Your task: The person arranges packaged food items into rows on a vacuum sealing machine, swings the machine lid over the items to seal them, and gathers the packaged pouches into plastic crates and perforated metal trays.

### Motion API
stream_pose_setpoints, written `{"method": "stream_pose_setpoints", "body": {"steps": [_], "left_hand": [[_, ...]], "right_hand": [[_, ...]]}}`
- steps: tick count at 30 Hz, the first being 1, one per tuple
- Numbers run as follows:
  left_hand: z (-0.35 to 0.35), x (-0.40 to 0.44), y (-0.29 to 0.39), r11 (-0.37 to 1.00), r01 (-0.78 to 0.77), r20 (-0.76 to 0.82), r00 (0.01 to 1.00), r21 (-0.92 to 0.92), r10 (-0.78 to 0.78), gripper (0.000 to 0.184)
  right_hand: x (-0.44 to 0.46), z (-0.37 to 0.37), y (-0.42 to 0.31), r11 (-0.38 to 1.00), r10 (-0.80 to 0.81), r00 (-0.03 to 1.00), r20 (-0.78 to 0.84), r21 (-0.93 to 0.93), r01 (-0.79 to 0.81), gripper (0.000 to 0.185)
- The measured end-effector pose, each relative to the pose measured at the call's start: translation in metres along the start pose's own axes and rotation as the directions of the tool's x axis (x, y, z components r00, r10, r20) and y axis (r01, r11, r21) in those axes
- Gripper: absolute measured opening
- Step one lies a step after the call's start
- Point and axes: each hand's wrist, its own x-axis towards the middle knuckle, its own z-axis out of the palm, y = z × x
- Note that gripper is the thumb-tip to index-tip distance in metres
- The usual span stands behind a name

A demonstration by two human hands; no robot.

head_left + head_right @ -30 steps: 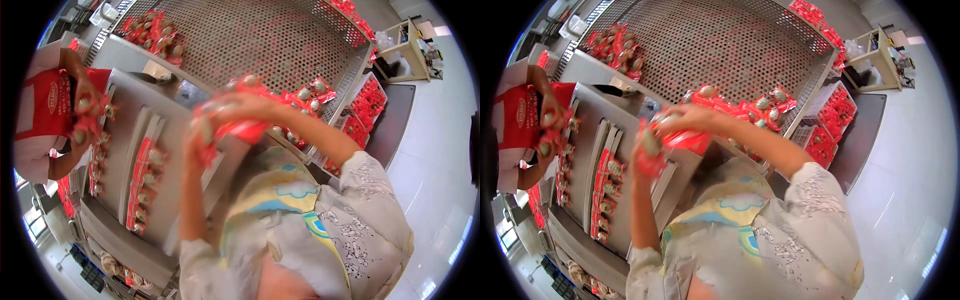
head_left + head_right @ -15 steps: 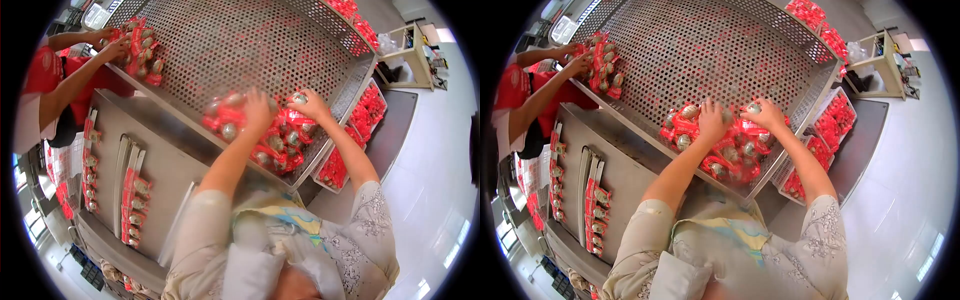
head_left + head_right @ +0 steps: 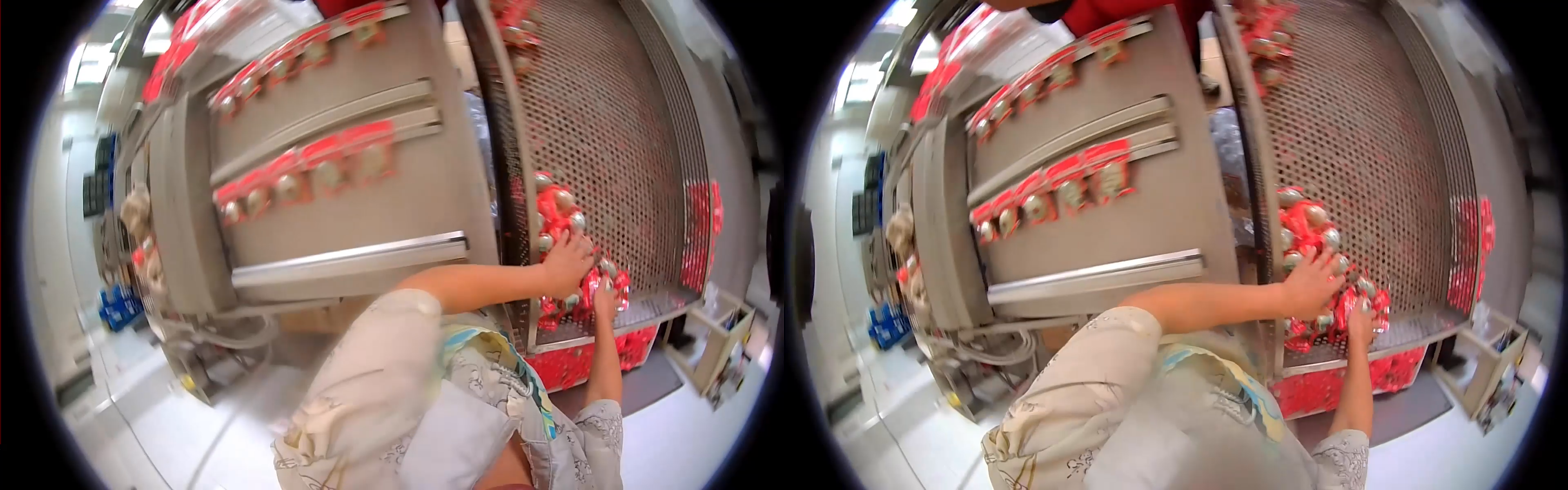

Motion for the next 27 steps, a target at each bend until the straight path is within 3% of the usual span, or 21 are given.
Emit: {"method": "stream_pose_setpoints", "body": {"steps": [2, 4, 6, 8, 9, 10, 11, 12, 13, 14, 16, 17, 20, 22, 25, 27], "left_hand": [[-0.048, -0.044, -0.002, 0.982, -0.064, -0.152, 0.988, -0.179, 0.036, 0.073], [-0.097, -0.097, -0.021, 0.951, -0.083, -0.326, 0.945, -0.299, -0.021, 0.064], [-0.136, -0.158, -0.052, 0.923, -0.108, -0.545, 0.830, -0.370, -0.122, 0.058], [-0.143, -0.230, -0.101, 0.947, 0.109, -0.662, 0.691, -0.303, -0.292, 0.053], [-0.162, -0.269, -0.126, 0.972, 0.204, -0.744, 0.631, -0.117, -0.222, 0.052], [-0.157, -0.308, -0.159, 0.926, 0.300, -0.811, 0.467, -0.231, -0.353, 0.052], [-0.166, -0.348, -0.189, 0.886, 0.422, -0.868, 0.348, -0.192, -0.354, 0.054], [-0.187, -0.386, -0.201, 0.828, 0.514, -0.887, 0.246, -0.222, -0.391, 0.056], [-0.200, -0.420, -0.221, 0.735, 0.672, -0.950, 0.162, -0.091, -0.266, 0.055], [-0.209, -0.453, -0.238, 0.623, 0.782, -0.961, 0.175, 0.005, -0.212, 0.058], [-0.207, -0.495, -0.279, 0.503, 0.851, -0.977, -0.053, -0.153, -0.206, 0.066], [-0.206, -0.499, -0.289, 0.494, 0.855, -0.958, -0.012, -0.158, -0.287, 0.071], [-0.208, -0.500, -0.301, 0.493, 0.850, -0.885, 0.075, -0.184, -0.460, 0.082], [-0.208, -0.477, -0.283, 0.525, 0.820, -0.862, 0.080, -0.229, -0.501, 0.088], [-0.198, -0.455, -0.287, 0.451, 0.870, -0.923, -0.015, -0.202, -0.384, 0.089], [-0.203, -0.452, -0.284, 0.444, 0.869, -0.926, -0.040, -0.218, -0.376, 0.085]], "right_hand": [[0.010, 0.016, -0.001, 0.999, 0.026, 0.983, -0.184, -0.033, -0.033, 0.082], [-0.037, -0.034, -0.018, 0.972, -0.138, 0.974, -0.178, -0.213, 0.099, 0.072], [-0.056, -0.049, -0.031, 0.930, -0.251, 0.958, -0.142, -0.308, 0.198, 0.065], [-0.038, -0.047, -0.041, 0.905, -0.317, 0.944, -0.089, -0.328, 0.272, 0.060], [-0.056, -0.054, -0.063, 0.871, -0.467, 0.860, -0.205, -0.277, 0.406, 0.055], [-0.065, -0.054, -0.088, 0.750, -0.660, 0.657, -0.364, -0.264, 0.606, 0.054], [-0.073, -0.054, -0.112, 0.582, -0.767, 0.394, -0.506, -0.291, 0.759, 0.053], [-0.137, -0.072, -0.154, 0.431, -0.773, 0.241, -0.587, -0.207, 0.878, 0.051], [-0.205, -0.085, -0.192, 0.279, -0.725, 0.128, -0.676, -0.119, 0.953, 0.047], [-0.256, -0.089, -0.223, 0.131, -0.725, -0.002, -0.688, -0.141, 0.981, 0.045], [-0.337, -0.079, -0.270, -0.063, -0.770, -0.106, -0.629, -0.090, 0.994, 0.055], [-0.355, -0.056, -0.293, -0.036, -0.781, -0.139, -0.609, -0.179, 0.983, 0.064], [-0.414, 0.002, -0.353, -0.082, -0.790, 0.102, -0.605, 0.269, 0.960, 0.073], [-0.469, 0.016, -0.369, 0.106, -0.781, 0.240, -0.577, 0.256, 0.961, 0.070], [-0.511, 0.039, -0.384, 0.168, -0.710, 0.207, -0.673, 0.123, 0.978, 0.058], [-0.510, 0.039, -0.389, 0.103, -0.694, 0.148, -0.705, 0.107, 0.989, 0.051]]}}
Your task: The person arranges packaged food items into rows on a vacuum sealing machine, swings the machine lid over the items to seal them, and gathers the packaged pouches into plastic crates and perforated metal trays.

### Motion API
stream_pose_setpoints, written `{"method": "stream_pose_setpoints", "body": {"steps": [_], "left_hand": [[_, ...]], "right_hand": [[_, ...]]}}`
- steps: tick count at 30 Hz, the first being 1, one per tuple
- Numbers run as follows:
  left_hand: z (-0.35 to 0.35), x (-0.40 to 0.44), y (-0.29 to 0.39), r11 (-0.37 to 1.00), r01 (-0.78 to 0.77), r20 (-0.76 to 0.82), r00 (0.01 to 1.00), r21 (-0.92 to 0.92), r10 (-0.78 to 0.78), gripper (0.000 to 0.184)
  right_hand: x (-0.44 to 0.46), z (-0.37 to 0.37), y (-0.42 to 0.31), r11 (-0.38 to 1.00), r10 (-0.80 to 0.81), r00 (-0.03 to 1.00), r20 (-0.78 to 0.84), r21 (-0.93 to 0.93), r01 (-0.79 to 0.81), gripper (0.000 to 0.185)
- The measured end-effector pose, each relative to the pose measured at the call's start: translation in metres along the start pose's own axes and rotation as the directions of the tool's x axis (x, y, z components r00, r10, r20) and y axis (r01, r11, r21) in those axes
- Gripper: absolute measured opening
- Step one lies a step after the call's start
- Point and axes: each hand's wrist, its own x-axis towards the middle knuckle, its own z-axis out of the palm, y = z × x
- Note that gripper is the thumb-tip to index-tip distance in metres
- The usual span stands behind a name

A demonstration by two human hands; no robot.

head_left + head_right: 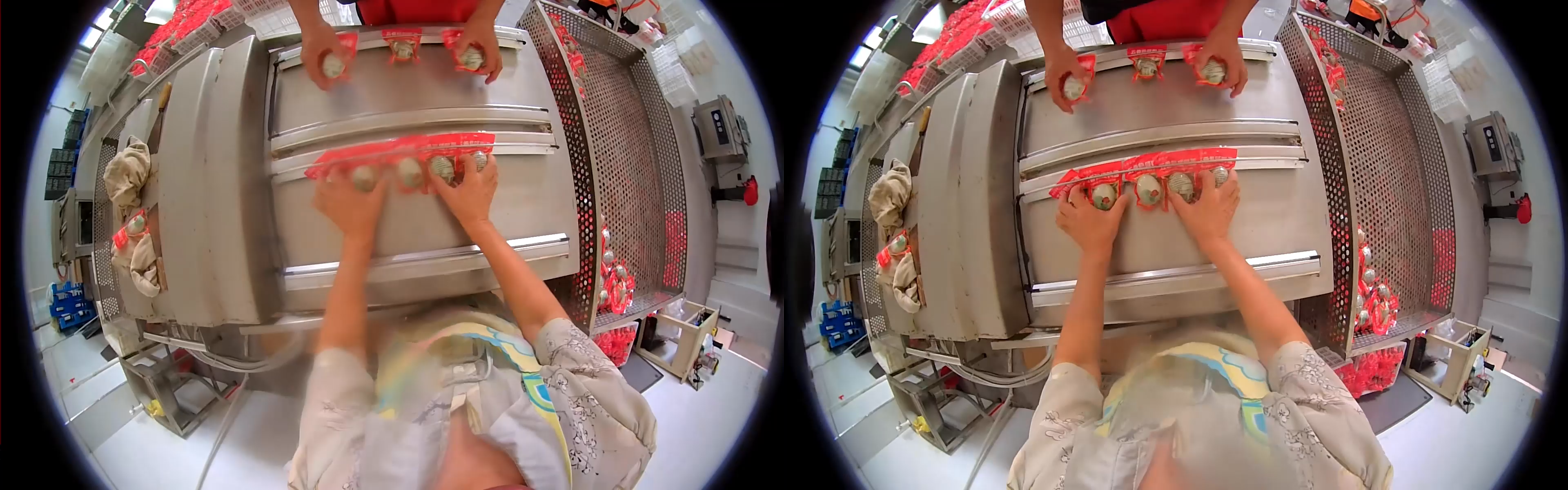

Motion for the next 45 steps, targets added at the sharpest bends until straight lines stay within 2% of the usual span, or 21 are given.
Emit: {"method": "stream_pose_setpoints", "body": {"steps": [6, 7, 9, 13, 15, 16, 17, 19, 22, 24, 27, 30, 33, 34, 36, 38, 39, 41, 42, 44, 45], "left_hand": [[-0.006, 0.016, -0.019, 1.000, 0.024, 0.247, 0.969, 0.013, -0.027, 0.078], [-0.015, 0.017, -0.025, 0.987, 0.100, 0.385, 0.922, -0.128, -0.044, 0.075], [-0.038, 0.014, -0.032, 0.887, 0.285, 0.628, 0.778, -0.364, 0.007, 0.069], [-0.027, -0.011, -0.033, 0.237, 0.802, 0.827, 0.563, -0.548, 0.006, 0.051], [-0.024, -0.010, -0.015, -0.224, 0.840, 0.845, 0.525, -0.494, 0.104, 0.044], [-0.028, -0.007, -0.003, -0.216, 0.845, 0.852, 0.516, -0.489, 0.089, 0.044], [-0.028, -0.006, 0.001, -0.231, 0.849, 0.849, 0.511, -0.475, 0.135, 0.045], [-0.027, -0.005, 0.005, -0.262, 0.860, 0.840, 0.496, -0.439, 0.221, 0.045], [-0.013, 0.001, 0.008, -0.167, 0.869, 0.814, 0.495, -0.466, 0.304, 0.048], [0.000, 0.004, 0.014, -0.126, 0.900, 0.833, 0.434, -0.417, 0.342, 0.050], [0.004, 0.007, 0.029, -0.031, 0.926, 0.820, 0.348, -0.376, 0.454, 0.052], [-0.016, -0.003, 0.070, -0.055, 0.941, 0.814, 0.317, -0.334, 0.487, 0.057], [-0.005, -0.020, 0.115, -0.071, 0.964, 0.706, 0.236, -0.255, 0.668, 0.059], [-0.007, -0.030, 0.146, -0.062, 0.958, 0.730, 0.255, -0.280, 0.634, 0.055], [-0.012, -0.049, 0.213, -0.011, 0.958, 0.701, 0.217, -0.286, 0.680, 0.051], [-0.014, -0.074, 0.281, 0.086, 0.949, 0.673, 0.149, -0.302, 0.724, 0.052], [-0.017, -0.091, 0.313, 0.121, 0.928, 0.667, 0.159, -0.353, 0.728, 0.052], [0.015, -0.133, 0.360, 0.394, 0.768, 0.642, 0.028, -0.505, 0.766, 0.056], [-0.004, -0.142, 0.394, 0.592, 0.571, 0.693, -0.055, -0.569, 0.719, 0.050], [0.001, -0.192, 0.443, 0.572, 0.462, 0.591, -0.121, -0.678, 0.798, 0.050], [0.025, -0.223, 0.455, 0.485, 0.215, 0.488, -0.043, -0.848, 0.872, 0.061]], "right_hand": [[0.004, -0.039, 0.013, 0.995, 0.065, 0.930, 0.363, 0.053, -0.090, 0.045], [0.003, -0.049, 0.011, 0.990, 0.102, 0.894, 0.437, 0.044, -0.135, 0.045], [-0.012, -0.043, 0.020, 0.999, -0.015, 0.968, 0.251, -0.030, 0.023, 0.045], [-0.010, -0.035, 0.011, 0.925, -0.314, 0.948, -0.048, -0.238, 0.295, 0.050], [-0.007, -0.034, 0.022, 0.976, -0.214, 0.974, 0.070, -0.027, 0.216, 0.051], [-0.006, -0.035, 0.029, 0.984, -0.171, 0.976, 0.139, 0.070, 0.162, 0.052], [-0.005, -0.037, 0.035, 0.947, 0.039, 0.956, 0.292, 0.296, -0.129, 0.048], [-0.003, -0.043, 0.046, 0.521, 0.269, 0.698, 0.663, 0.509, -0.685, 0.040], [0.013, -0.033, 0.032, -0.005, -0.036, 0.675, 0.737, 0.675, -0.737, 0.039], [0.030, -0.012, 0.024, -0.011, -0.268, 0.471, 0.840, 0.486, -0.874, 0.036], [0.036, -0.021, 0.020, 0.127, -0.243, 0.463, 0.852, 0.501, -0.856, 0.038], [0.030, -0.051, 0.064, 0.112, -0.337, 0.412, 0.847, 0.471, -0.875, 0.041], [0.026, -0.115, 0.111, -0.047, -0.319, 0.457, 0.830, 0.468, -0.883, 0.042], [0.023, -0.139, 0.120, -0.081, -0.136, 0.601, 0.788, 0.595, -0.799, 0.043], [0.016, -0.185, 0.175, -0.037, -0.028, 0.716, 0.698, 0.715, -0.698, 0.044], [-0.007, -0.236, 0.230, 0.158, 0.120, 0.895, 0.430, 0.882, -0.445, 0.044], [-0.014, -0.268, 0.260, 0.175, 0.176, 0.846, 0.503, 0.830, -0.529, 0.043], [-0.028, -0.334, 0.318, 0.180, 0.283, 0.722, 0.632, 0.704, -0.687, 0.041], [-0.049, -0.350, 0.350, 0.361, 0.389, 0.711, 0.586, 0.613, -0.702, 0.039], [-0.086, -0.379, 0.408, 0.565, 0.575, 0.597, 0.559, 0.256, -0.785, 0.041], [-0.101, -0.384, 0.428, 0.585, 0.661, 0.495, 0.564, 0.027, -0.811, 0.043]]}}
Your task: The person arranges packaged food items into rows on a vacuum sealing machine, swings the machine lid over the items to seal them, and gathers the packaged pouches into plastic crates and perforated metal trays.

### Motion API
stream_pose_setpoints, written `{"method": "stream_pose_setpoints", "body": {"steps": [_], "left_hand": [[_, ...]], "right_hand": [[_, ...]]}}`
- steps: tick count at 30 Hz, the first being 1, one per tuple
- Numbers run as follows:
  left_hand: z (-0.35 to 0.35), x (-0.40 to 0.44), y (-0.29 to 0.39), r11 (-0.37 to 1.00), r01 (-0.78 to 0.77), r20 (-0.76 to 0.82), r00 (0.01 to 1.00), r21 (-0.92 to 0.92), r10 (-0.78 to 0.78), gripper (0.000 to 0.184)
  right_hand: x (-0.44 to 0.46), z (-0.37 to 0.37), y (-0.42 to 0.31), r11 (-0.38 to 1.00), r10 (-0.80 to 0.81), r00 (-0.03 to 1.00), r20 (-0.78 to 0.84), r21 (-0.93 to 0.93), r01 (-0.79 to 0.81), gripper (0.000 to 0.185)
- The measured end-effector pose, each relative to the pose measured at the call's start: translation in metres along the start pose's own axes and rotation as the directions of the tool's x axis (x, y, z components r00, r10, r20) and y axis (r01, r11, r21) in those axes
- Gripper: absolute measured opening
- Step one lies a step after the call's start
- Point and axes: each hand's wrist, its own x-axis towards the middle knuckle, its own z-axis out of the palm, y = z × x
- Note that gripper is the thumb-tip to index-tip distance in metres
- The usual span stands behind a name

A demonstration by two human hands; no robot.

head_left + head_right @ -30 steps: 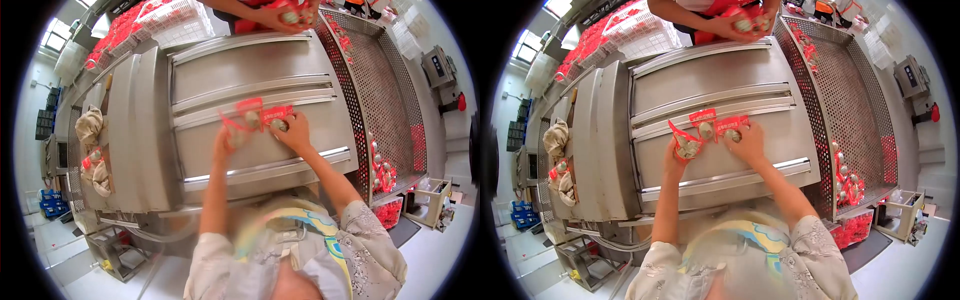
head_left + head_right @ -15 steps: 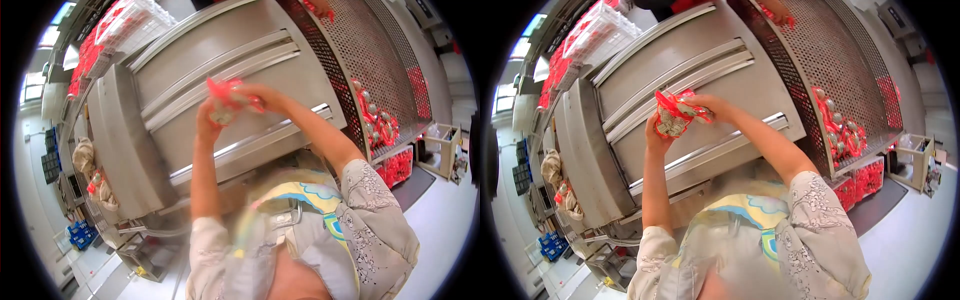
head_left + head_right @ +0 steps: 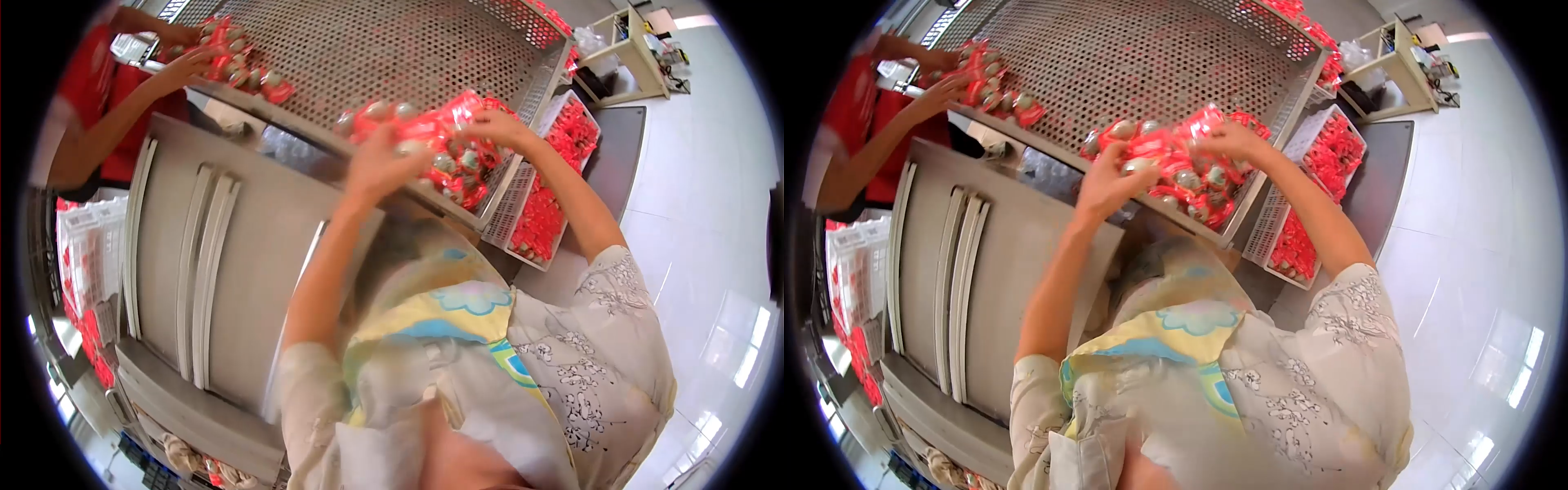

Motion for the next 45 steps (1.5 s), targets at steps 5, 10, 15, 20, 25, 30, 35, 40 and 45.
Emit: {"method": "stream_pose_setpoints", "body": {"steps": [5, 10, 15, 20, 25, 30, 35, 40, 45], "left_hand": [[0.073, 0.060, -0.011, 0.784, 0.063, 0.056, 0.991, 0.618, -0.124, 0.076], [0.092, 0.077, -0.051, 0.686, 0.056, -0.037, 0.998, 0.725, -0.042, 0.072], [0.112, 0.092, -0.066, 0.719, 0.187, -0.162, 0.981, 0.670, -0.103, 0.079], [0.119, 0.085, -0.059, 0.639, 0.145, -0.072, 0.988, 0.755, -0.139, 0.080], [0.104, 0.064, -0.056, 0.647, 0.002, 0.053, 0.996, 0.763, -0.065, 0.069], [0.091, 0.075, -0.054, 0.607, -0.023, 0.250, 0.923, 0.795, -0.293, 0.049], [0.071, 0.069, -0.070, 0.742, -0.112, 0.298, 0.947, 0.661, -0.122, 0.049], [0.061, 0.001, -0.028, 0.911, -0.133, -0.112, 0.975, 0.389, 0.190, 0.040], [0.044, -0.112, -0.005, 0.975, -0.193, -0.260, 0.941, 0.114, 0.216, 0.023]], "right_hand": [[-0.010, 0.032, 0.053, 0.952, 0.027, 0.999, 0.031, -0.305, -0.016, 0.063], [-0.018, 0.074, 0.057, 0.846, -0.163, 0.974, -0.156, -0.531, 0.057, 0.057], [-0.015, 0.086, 0.077, 0.756, -0.348, 0.916, -0.198, -0.637, 0.150, 0.049], [-0.032, 0.038, 0.034, 0.530, 0.138, 0.972, 0.189, -0.843, 0.089, 0.057], [-0.026, 0.018, 0.039, 0.821, 0.020, 0.998, -0.058, -0.569, -0.050, 0.045], [-0.032, 0.087, 0.055, 0.627, -0.198, 0.979, 0.049, -0.761, 0.165, 0.017], [-0.016, 0.088, 0.061, 0.579, -0.008, 0.932, 0.361, -0.759, 0.299, 0.016], [-0.018, 0.070, 0.040, 0.521, 0.070, 0.940, 0.334, -0.815, 0.251, 0.021], [0.001, 0.101, 0.025, 0.674, -0.541, 0.822, -0.178, -0.676, 0.297, 0.041]]}}
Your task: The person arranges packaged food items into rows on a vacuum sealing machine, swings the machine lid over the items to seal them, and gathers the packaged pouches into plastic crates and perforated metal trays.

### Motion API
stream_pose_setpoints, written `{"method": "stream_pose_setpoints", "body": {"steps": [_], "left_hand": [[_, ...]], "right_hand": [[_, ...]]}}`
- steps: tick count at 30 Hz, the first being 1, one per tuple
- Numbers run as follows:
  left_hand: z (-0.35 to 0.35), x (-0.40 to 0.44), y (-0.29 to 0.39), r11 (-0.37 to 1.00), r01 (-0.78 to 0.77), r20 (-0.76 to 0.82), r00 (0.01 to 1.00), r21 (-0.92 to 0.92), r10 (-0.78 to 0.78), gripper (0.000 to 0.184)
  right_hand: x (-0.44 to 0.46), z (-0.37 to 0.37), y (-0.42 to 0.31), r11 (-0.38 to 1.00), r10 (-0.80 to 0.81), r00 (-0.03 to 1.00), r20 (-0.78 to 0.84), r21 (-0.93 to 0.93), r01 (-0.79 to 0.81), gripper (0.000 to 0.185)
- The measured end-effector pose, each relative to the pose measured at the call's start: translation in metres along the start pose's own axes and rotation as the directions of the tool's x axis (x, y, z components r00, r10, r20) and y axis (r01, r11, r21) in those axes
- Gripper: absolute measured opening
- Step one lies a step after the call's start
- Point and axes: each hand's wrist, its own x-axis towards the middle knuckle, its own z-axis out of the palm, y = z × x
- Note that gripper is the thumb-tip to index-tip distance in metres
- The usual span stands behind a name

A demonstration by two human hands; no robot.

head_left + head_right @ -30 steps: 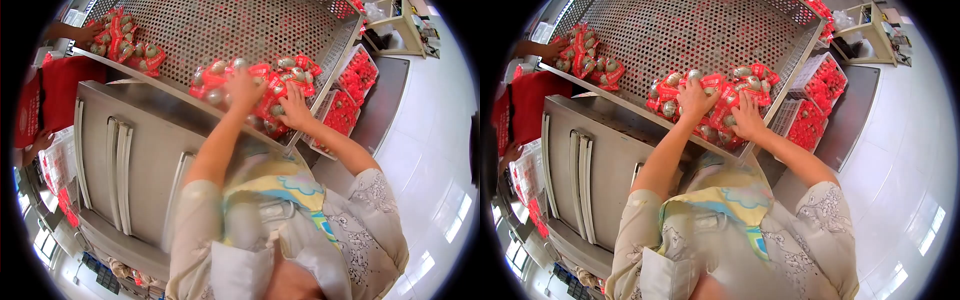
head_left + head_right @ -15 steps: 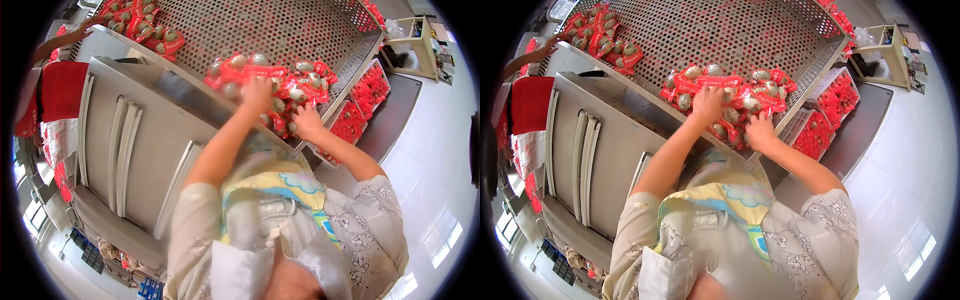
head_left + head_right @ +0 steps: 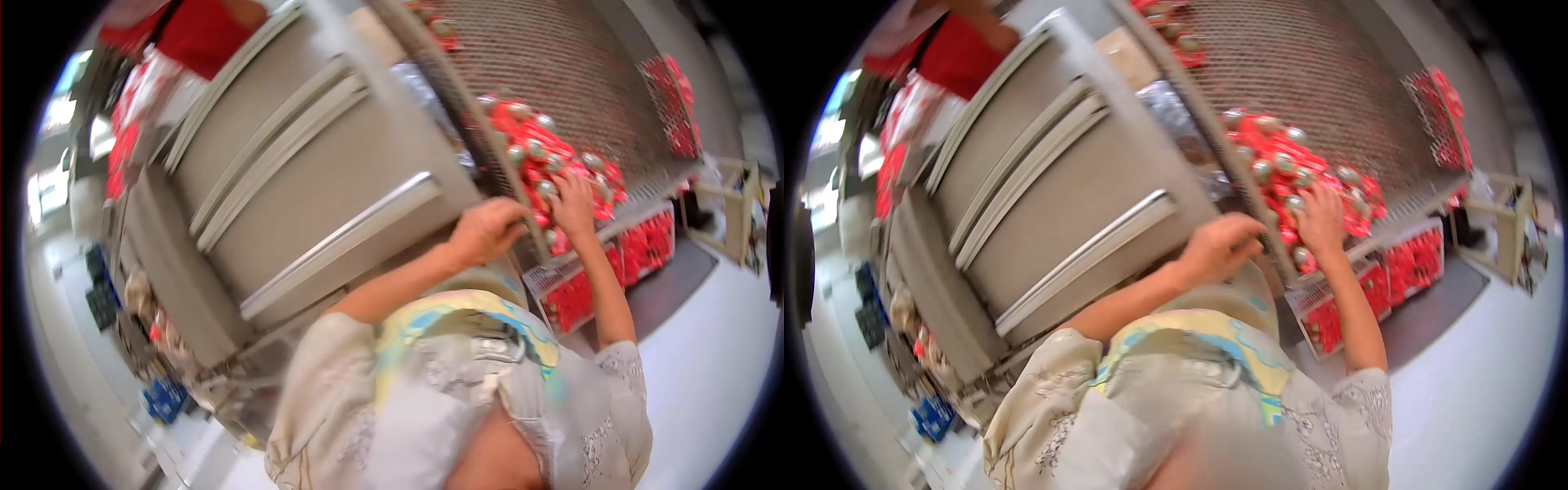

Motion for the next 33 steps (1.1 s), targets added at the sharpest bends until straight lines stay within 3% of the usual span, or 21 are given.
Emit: {"method": "stream_pose_setpoints", "body": {"steps": [1, 4, 5, 6, 7, 8, 10, 14, 15, 17, 19, 21, 24, 28, 30, 31, 33], "left_hand": [[-0.012, -0.021, 0.002, 0.997, 0.046, 0.045, 0.998, -0.063, -0.044, 0.020], [-0.054, -0.077, 0.001, 0.999, 0.047, 0.186, 0.982, -0.027, -0.041, 0.018], [-0.064, -0.096, 0.000, 0.997, 0.068, 0.186, 0.980, 0.021, -0.071, 0.017], [-0.078, -0.118, -0.004, 0.994, 0.088, 0.183, 0.978, 0.071, -0.100, 0.016], [-0.092, -0.142, -0.008, 0.986, 0.109, 0.181, 0.975, 0.123, -0.130, 0.016], [-0.106, -0.166, -0.010, 0.976, 0.160, 0.136, 0.974, 0.150, -0.181, 0.018], [-0.133, -0.214, -0.012, 0.950, 0.262, 0.023, 0.963, 0.171, -0.270, 0.020], [-0.169, -0.292, -0.007, 0.902, 0.396, -0.226, 0.907, 0.171, -0.355, 0.018], [-0.175, -0.306, -0.004, 0.888, 0.433, -0.265, 0.884, 0.152, -0.386, 0.018], [-0.181, -0.327, -0.003, 0.872, 0.479, -0.350, 0.838, 0.102, -0.419, 0.019], [-0.178, -0.342, -0.004, 0.866, 0.499, -0.442, 0.785, 0.037, -0.434, 0.020], [-0.176, -0.348, -0.003, 0.841, 0.540, -0.447, 0.745, -0.031, -0.495, 0.020], [-0.168, -0.348, -0.001, 0.836, 0.547, -0.435, 0.742, -0.047, -0.510, 0.020], [-0.160, -0.337, 0.015, 0.846, 0.533, -0.446, 0.755, -0.006, -0.480, 0.021], [-0.152, -0.335, 0.023, 0.825, 0.565, -0.451, 0.742, 0.024, -0.495, 0.022], [-0.150, -0.336, 0.024, 0.813, 0.581, -0.478, 0.726, 0.042, -0.495, 0.023], [-0.140, -0.344, 0.027, 0.776, 0.630, -0.501, 0.682, 0.031, -0.533, 0.028]], "right_hand": [[0.000, 0.004, -0.018, 1.000, 0.026, 1.000, 0.017, -0.005, -0.026, 0.046], [-0.005, 0.005, -0.102, 0.986, -0.076, 0.980, -0.182, 0.134, 0.101, 0.048], [-0.005, 0.006, -0.133, 0.953, -0.120, 0.977, -0.176, 0.256, 0.163, 0.050], [-0.001, 0.000, -0.172, 0.919, -0.219, 0.957, -0.189, 0.291, 0.268, 0.049], [0.003, 0.005, -0.207, 0.894, -0.381, 0.902, -0.206, 0.166, 0.415, 0.050], [0.006, -0.001, -0.248, 0.866, -0.458, 0.886, -0.066, 0.190, 0.462, 0.052], [0.014, 0.016, -0.315, 0.752, -0.649, 0.758, 0.067, 0.207, 0.626, 0.056], [0.029, 0.052, -0.387, 0.650, -0.750, 0.605, 0.268, 0.123, 0.750, 0.060], [0.032, 0.055, -0.394, 0.641, -0.747, 0.582, 0.322, 0.111, 0.760, 0.061], [0.039, 0.044, -0.364, 0.686, -0.657, 0.633, 0.409, -0.023, 0.727, 0.062], [0.070, 0.020, -0.311, 0.835, -0.423, 0.799, 0.428, -0.158, 0.527, 0.070], [0.085, -0.002, -0.261, 0.813, -0.244, 0.918, 0.313, -0.450, 0.370, 0.065], [0.089, 0.002, -0.205, 0.905, -0.196, 0.945, 0.261, -0.324, 0.277, 0.061], [0.085, 0.015, -0.181, 0.993, -0.041, 0.954, 0.297, 0.120, 0.005, 0.057], [0.069, 0.038, -0.156, 0.884, -0.036, 0.995, 0.096, 0.467, -0.013, 0.047], [0.062, 0.054, -0.146, 0.898, -0.035, 0.989, -0.144, 0.430, 0.095, 0.038], [0.024, 0.023, -0.177, 0.853, -0.007, 0.944, -0.330, 0.490, 0.177, 0.031]]}}
